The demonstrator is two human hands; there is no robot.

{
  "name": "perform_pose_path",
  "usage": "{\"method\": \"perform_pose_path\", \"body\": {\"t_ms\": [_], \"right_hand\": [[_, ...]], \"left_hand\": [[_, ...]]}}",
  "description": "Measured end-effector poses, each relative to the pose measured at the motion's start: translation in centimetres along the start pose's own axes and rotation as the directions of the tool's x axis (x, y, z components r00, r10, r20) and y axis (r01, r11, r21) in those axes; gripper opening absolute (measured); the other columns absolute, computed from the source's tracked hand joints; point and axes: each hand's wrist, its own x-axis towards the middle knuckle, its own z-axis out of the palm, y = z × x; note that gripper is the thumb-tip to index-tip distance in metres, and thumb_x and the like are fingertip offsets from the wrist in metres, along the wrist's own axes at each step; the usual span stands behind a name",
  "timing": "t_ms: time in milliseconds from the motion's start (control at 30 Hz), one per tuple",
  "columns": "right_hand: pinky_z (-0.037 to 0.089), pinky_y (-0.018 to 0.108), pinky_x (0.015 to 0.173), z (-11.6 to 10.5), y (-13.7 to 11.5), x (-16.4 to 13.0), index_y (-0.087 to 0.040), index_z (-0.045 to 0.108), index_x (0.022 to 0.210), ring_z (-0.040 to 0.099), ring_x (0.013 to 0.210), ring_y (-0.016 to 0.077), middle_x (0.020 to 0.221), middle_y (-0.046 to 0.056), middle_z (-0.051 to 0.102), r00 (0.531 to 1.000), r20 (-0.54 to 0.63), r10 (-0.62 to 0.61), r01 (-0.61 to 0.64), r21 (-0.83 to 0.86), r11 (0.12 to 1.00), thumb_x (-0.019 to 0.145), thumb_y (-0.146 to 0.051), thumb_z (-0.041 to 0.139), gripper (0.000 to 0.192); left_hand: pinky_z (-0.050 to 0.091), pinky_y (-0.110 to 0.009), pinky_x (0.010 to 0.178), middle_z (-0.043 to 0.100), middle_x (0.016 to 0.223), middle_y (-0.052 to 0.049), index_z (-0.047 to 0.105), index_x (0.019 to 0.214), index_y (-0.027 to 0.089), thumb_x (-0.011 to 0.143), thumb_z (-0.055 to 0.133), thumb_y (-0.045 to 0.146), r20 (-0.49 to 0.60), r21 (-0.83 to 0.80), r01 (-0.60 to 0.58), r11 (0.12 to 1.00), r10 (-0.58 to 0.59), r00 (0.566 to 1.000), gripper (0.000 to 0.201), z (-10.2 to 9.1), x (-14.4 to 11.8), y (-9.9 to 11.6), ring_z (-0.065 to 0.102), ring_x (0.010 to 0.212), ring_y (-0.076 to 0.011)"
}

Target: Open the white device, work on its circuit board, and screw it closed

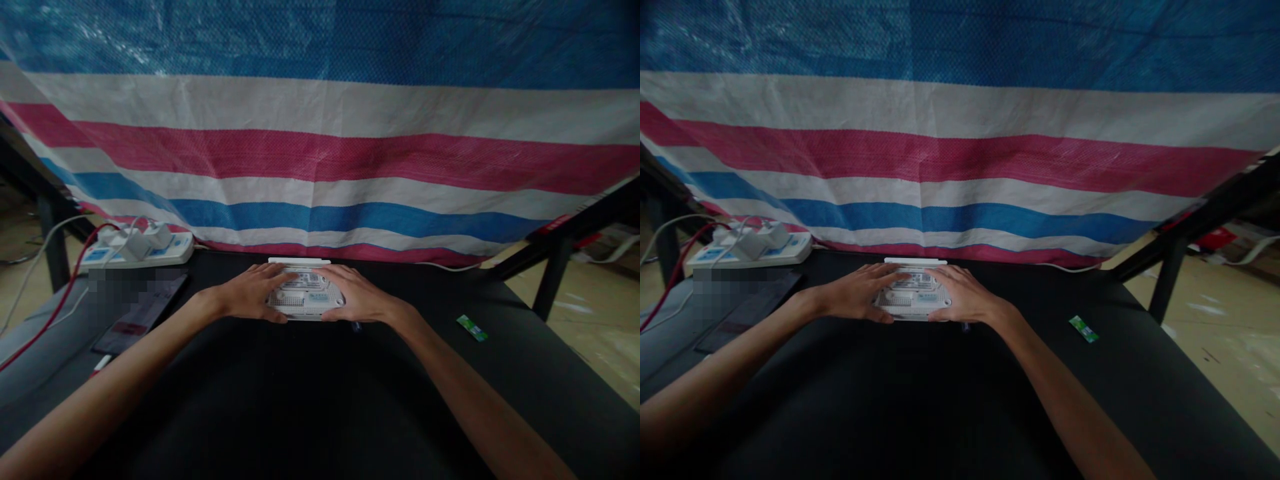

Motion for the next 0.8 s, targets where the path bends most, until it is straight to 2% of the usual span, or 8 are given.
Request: {"method": "perform_pose_path", "body": {"t_ms": [233,433,567,800], "right_hand": [[0.034,0.058,0.111,0.2,0.2,0.1,-0.023,0.041,0.148,0.040,0.136,0.0353,0.148,0.017,0.044,1.000,-0.012,0.006,-0.005,0.007,1.000,0.065,-0.054,0.083,0.097],[0.029,0.056,0.114,0.2,0.0,0.0,-0.026,0.035,0.151,0.033,0.141,0.0349,0.153,0.015,0.038,0.998,0.047,0.041,-0.042,0.028,0.999,0.067,-0.053,0.081,0.099],[0.026,0.054,0.116,0.1,-0.3,0.1,-0.023,0.034,0.151,0.029,0.144,0.0340,0.156,0.015,0.035,0.997,0.066,0.035,-0.037,0.025,0.999,0.070,-0.051,0.079,0.097],[0.033,0.050,0.114,-0.1,-0.6,0.3,-0.018,0.043,0.144,0.042,0.134,0.0329,0.143,0.016,0.048,1.000,-0.018,-0.007,0.008,0.011,1.000,0.062,-0.049,0.083,0.097]], "left_hand": [[0.035,-0.050,0.108,0.047,0.144,-0.016,0.041,0.141,0.021,0.068,0.078,0.051,0.009,-0.087,0.011,0.996,-0.010,1.000,0.088,-0.7,0.9,-0.3,0.045,0.131,-0.0360],[0.032,-0.050,0.108,0.046,0.137,-0.011,0.042,0.132,0.022,0.057,0.083,0.050,0.047,-0.251,0.061,0.966,-0.051,0.998,0.090,-0.4,1.4,-0.7,0.040,0.129,-0.0348],[0.030,-0.050,0.109,0.046,0.134,-0.009,0.044,0.127,0.024,0.055,0.085,0.047,0.045,-0.332,0.074,0.940,-0.063,0.997,0.086,-0.3,1.4,-0.8,0.039,0.127,-0.0340],[0.032,-0.050,0.107,0.046,0.128,-0.009,0.045,0.121,0.023,0.054,0.086,0.041,0.024,-0.376,0.080,0.923,-0.076,0.997,0.081,-0.6,1.2,-0.4,0.039,0.124,-0.0336]]}}
